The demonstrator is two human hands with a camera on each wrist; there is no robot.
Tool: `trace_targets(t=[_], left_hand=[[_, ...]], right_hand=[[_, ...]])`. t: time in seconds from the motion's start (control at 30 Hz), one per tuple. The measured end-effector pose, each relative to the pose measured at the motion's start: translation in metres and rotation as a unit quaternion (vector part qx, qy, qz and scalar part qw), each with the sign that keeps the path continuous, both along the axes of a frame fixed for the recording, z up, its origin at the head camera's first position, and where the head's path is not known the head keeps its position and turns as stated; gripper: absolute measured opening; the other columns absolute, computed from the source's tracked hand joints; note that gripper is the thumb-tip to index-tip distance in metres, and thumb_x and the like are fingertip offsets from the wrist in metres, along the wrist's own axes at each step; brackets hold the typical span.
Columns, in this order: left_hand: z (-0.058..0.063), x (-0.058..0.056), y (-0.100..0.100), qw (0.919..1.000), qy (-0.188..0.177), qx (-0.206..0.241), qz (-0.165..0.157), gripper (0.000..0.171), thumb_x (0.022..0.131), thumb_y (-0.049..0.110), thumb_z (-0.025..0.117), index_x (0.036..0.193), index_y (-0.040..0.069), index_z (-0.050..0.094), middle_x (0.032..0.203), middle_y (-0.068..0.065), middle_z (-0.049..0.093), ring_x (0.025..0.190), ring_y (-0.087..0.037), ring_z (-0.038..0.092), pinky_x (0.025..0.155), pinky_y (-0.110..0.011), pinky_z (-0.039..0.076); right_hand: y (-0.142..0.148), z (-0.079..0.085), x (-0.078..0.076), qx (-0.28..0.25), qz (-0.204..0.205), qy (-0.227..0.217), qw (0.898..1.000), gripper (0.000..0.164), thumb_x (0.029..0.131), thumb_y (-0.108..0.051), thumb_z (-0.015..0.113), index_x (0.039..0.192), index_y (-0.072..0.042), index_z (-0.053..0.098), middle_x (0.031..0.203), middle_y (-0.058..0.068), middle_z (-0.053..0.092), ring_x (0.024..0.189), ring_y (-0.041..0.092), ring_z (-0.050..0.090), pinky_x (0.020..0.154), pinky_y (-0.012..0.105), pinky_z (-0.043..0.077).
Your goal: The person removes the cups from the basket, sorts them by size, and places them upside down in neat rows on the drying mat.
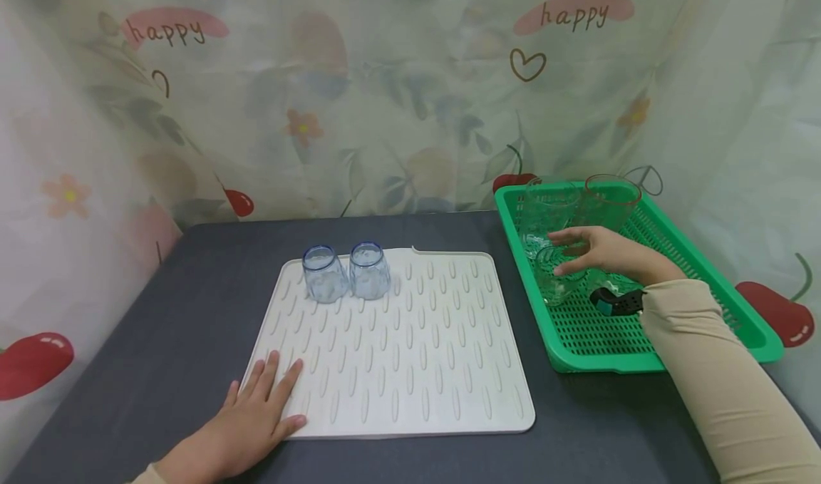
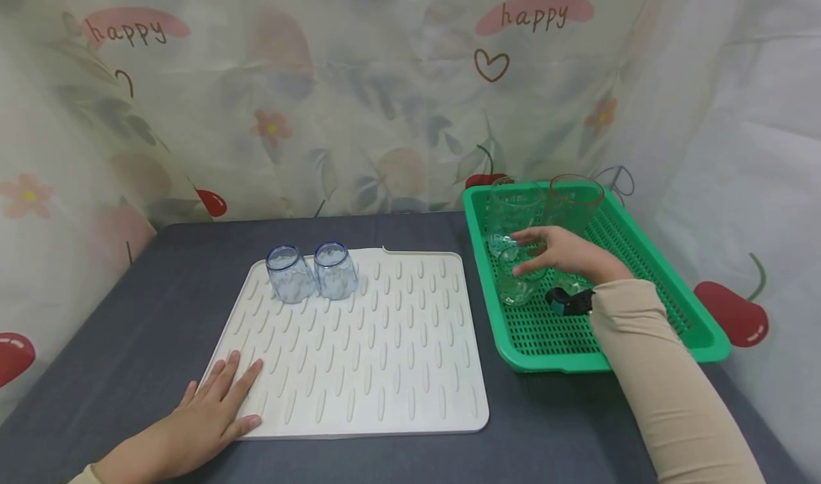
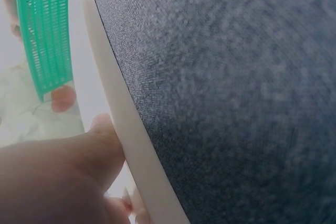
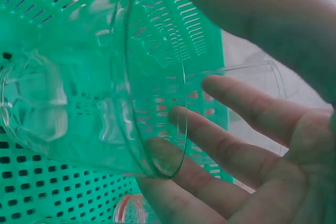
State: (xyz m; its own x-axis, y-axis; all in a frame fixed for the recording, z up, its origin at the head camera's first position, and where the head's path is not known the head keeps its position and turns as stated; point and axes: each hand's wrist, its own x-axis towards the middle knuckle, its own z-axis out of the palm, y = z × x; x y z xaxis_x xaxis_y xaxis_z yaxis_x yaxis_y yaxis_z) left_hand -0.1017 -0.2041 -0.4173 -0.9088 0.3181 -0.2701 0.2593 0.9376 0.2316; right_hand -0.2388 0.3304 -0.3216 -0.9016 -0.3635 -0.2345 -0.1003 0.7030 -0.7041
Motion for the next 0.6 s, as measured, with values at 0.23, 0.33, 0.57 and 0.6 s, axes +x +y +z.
trace_targets(t=[0.23,0.33,0.57,0.6], left_hand=[[0.001,0.0005,0.0005,1.0,-0.002,0.001,0.002,0.082,0.091,0.058,0.052,0.153,0.01,0.026,0.156,-0.033,0.009,0.142,-0.054,0.011,0.1,-0.077,0.014],[0.0012,0.0002,0.0005,1.0,-0.004,0.002,0.002,0.083,0.091,0.058,0.051,0.153,0.01,0.026,0.156,-0.033,0.009,0.142,-0.054,0.01,0.101,-0.077,0.013],[0.0015,-0.001,-0.0002,0.9997,-0.022,0.006,0.006,0.084,0.091,0.059,0.051,0.154,0.01,0.025,0.157,-0.032,0.006,0.142,-0.054,0.008,0.101,-0.077,0.012],[0.0013,-0.0012,-0.0002,0.9997,-0.022,0.005,0.007,0.084,0.091,0.059,0.051,0.154,0.01,0.025,0.157,-0.032,0.006,0.142,-0.054,0.008,0.101,-0.077,0.012]], right_hand=[[0.0007,-0.0027,0.0013,0.004,0.025,-0.028,0.999,0.085,0.082,-0.026,0.078,0.149,-0.001,0.032,0.154,0.026,0.026,0.137,0.054,0.028,0.102,0.061,0.038],[0.0008,-0.0048,0.0001,0.002,0.038,-0.034,0.999,0.087,0.081,-0.02,0.079,0.15,-0.001,0.029,0.152,0.03,0.024,0.136,0.057,0.026,0.1,0.06,0.041],[-0.0002,-0.0092,-0.0034,-0.005,0.059,-0.043,0.997,0.088,0.08,-0.013,0.08,0.149,0.0,0.028,0.148,0.035,0.026,0.131,0.059,0.032,0.09,0.051,0.051],[0.0,-0.0097,-0.0035,-0.006,0.058,-0.042,0.997,0.088,0.08,-0.013,0.08,0.149,-0.001,0.028,0.147,0.035,0.026,0.13,0.059,0.033,0.09,0.05,0.051]])
